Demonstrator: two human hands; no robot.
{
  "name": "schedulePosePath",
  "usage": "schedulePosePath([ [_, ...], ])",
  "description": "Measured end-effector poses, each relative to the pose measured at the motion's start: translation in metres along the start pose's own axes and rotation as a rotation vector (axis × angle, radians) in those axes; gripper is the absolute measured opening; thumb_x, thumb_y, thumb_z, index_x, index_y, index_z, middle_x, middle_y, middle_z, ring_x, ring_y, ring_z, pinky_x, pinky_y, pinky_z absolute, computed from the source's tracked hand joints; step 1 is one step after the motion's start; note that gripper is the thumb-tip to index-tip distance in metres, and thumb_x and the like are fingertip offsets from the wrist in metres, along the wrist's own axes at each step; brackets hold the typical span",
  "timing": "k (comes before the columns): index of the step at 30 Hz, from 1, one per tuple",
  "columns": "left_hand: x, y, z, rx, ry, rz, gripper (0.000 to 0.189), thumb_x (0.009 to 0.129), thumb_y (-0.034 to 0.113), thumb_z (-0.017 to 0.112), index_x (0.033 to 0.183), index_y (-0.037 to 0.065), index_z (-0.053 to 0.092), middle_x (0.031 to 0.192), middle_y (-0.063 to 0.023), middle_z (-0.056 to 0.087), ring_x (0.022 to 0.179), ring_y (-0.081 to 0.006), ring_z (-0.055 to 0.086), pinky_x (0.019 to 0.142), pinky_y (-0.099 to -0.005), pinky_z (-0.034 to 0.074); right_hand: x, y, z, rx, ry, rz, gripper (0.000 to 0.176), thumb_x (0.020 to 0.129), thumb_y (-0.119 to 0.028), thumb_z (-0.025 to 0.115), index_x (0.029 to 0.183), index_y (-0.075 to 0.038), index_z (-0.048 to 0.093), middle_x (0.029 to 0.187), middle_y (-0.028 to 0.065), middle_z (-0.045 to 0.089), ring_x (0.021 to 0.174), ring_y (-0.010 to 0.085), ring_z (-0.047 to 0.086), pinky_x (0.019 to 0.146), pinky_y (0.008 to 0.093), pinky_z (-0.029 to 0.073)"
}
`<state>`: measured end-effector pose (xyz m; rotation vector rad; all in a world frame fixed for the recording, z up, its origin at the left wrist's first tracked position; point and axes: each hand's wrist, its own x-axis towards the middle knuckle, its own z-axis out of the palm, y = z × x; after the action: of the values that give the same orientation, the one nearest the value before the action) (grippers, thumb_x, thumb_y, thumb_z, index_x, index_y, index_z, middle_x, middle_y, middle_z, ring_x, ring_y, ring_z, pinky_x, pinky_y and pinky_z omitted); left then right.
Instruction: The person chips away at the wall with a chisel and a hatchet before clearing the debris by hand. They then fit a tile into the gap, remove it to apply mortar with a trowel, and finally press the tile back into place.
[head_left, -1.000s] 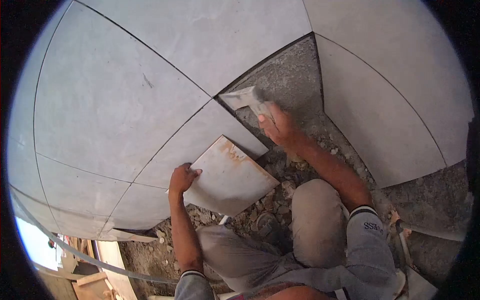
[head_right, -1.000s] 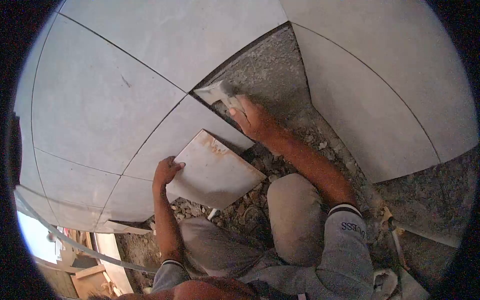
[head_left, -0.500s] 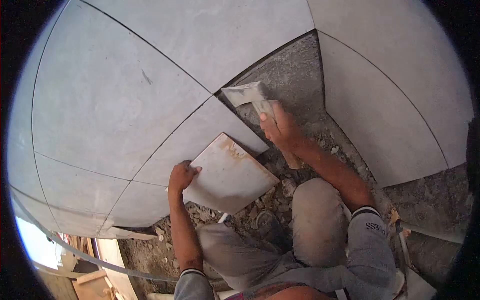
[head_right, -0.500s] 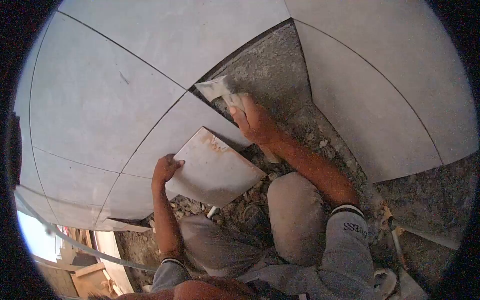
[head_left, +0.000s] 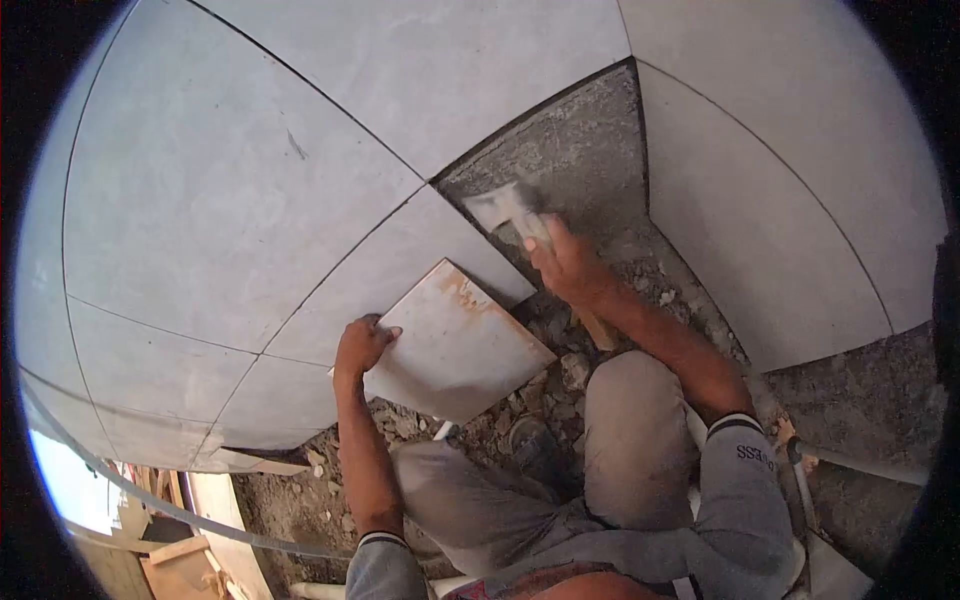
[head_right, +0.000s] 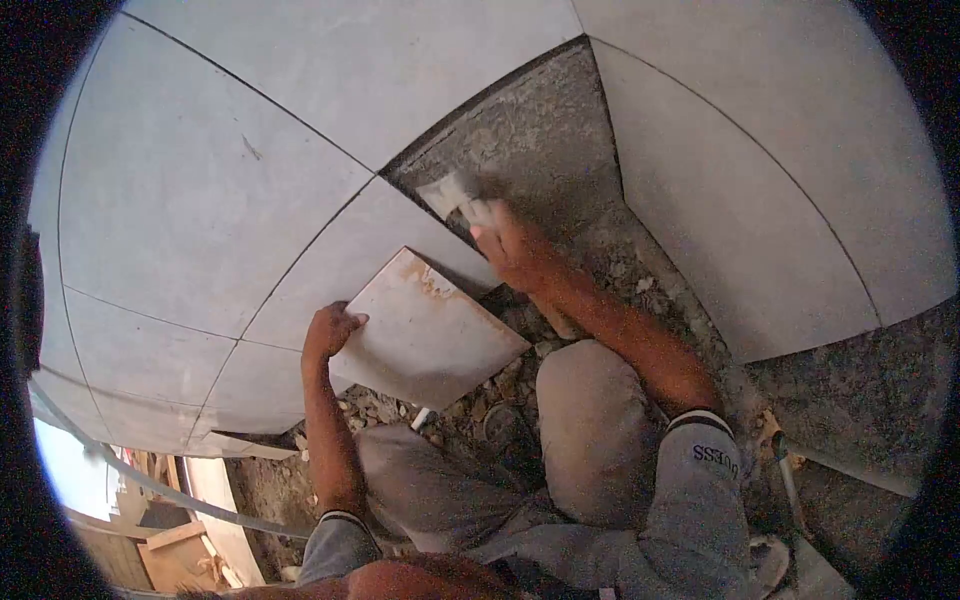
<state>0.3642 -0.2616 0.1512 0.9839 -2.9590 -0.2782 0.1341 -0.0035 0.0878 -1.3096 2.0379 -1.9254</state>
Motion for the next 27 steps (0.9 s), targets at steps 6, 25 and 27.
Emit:
schedulePosePath([
  [6, -0.001, 0.003, -0.003, -0.047, -0.016, -0.002, 0.049, 0.072, 0.031, 0.068, 0.103, -0.007, 0.059, 0.077, -0.0228, 0.063, 0.075, -0.0363, 0.062, 0.068, -0.0395, 0.047, -0.001, 0.002, -0.003, -0.066, -0.078, 0.05, 0.031, 0.091, -0.03, 0.046, 0.1, 0.0, 0.044, 0.074, 0.021, 0.055, 0.067, 0.0378, 0.056, 0.062, 0.0454, 0.043],
  [25, -0.001, 0.001, -0.002, -0.062, -0.042, -0.055, 0.047, 0.07, 0.032, 0.069, 0.099, -0.005, 0.061, 0.083, -0.0246, 0.062, 0.08, -0.0381, 0.061, 0.07, -0.0422, 0.046, -0.004, 0.002, -0.004, 0.028, -0.13, 0.21, 0.033, 0.091, -0.031, 0.047, 0.097, 0.001, 0.044, 0.076, 0.0258, 0.054, 0.071, 0.0429, 0.057, 0.061, 0.0472, 0.042],
  [27, -0.002, 0.005, -0.004, -0.077, -0.039, -0.067, 0.046, 0.07, 0.031, 0.069, 0.098, -0.004, 0.061, 0.083, -0.0252, 0.062, 0.08, -0.0381, 0.061, 0.069, -0.0427, 0.046, -0.009, 0.01, -0.004, -0.07, -0.182, 0.164, 0.034, 0.091, -0.032, 0.047, 0.099, 0.001, 0.044, 0.076, 0.026, 0.054, 0.072, 0.0429, 0.057, 0.062, 0.0474, 0.043],
])
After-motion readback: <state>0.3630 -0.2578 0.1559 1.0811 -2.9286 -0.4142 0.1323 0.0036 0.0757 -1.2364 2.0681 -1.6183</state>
